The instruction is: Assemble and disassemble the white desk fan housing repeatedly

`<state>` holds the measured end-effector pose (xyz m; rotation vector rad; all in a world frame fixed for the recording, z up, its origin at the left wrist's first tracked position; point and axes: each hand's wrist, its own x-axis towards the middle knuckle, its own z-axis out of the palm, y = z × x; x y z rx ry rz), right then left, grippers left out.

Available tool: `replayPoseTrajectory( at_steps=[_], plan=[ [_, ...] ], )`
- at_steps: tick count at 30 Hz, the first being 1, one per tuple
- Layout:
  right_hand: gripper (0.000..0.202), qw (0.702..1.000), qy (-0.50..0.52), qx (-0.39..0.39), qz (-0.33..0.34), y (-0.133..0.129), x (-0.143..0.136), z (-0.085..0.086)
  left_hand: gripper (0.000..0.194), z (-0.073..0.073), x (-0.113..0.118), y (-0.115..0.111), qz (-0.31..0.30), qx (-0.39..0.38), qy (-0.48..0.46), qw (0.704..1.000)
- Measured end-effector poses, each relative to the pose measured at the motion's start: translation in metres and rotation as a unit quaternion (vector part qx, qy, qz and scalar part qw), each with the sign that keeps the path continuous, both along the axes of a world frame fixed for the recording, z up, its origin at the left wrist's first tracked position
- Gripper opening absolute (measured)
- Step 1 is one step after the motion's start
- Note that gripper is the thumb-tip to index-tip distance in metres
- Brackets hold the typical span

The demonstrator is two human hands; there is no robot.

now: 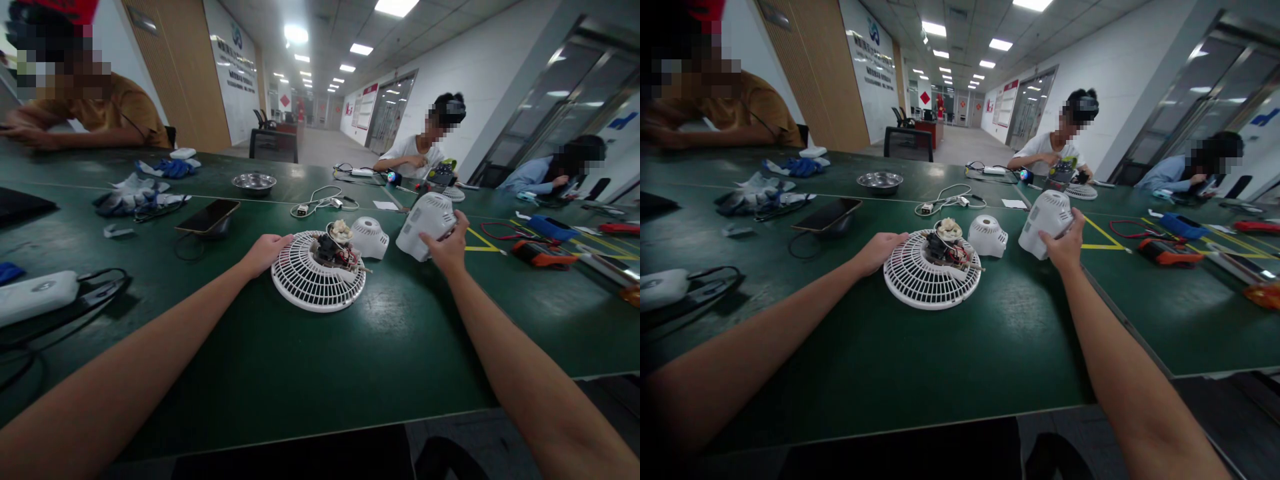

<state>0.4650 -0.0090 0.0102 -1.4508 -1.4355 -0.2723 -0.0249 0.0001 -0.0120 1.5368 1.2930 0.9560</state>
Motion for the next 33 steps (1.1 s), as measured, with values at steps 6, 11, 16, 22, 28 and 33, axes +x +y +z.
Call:
replayPoseTrajectory(
  at_steps=[6,11,16,22,28,33],
  plan=[
    [0.119,0.995,0.021,-0.09,-0.042,-0.004,-0.001,-0.003,0.051,0.0,0.0,0.0,0.0,0.005,0.003,1.0],
    [0.121,0.991,0.029,-0.112,-0.06,-0.004,0.0,-0.001,0.047,0.005,0.003,-0.005,0.017,-0.003,-0.012,1.0],
    [0.118,0.99,0.027,-0.112,-0.076,-0.005,-0.003,0.001,0.041,0.013,0.008,-0.012,0.047,-0.025,-0.034,0.998],
    [0.116,0.986,0.027,-0.125,-0.107,-0.006,-0.009,0.003,0.042,0.011,0.007,-0.01,0.043,-0.011,-0.031,0.999],
    [0.116,0.991,-0.003,-0.1,-0.085,-0.006,-0.012,0.006,0.042,0.011,0.007,-0.01,0.036,-0.011,-0.026,0.999],
    [0.097,0.987,-0.118,0.019,-0.108,-0.012,-0.041,0.021,0.038,0.013,0.006,-0.012,0.04,-0.024,-0.017,0.999]
  ],
)
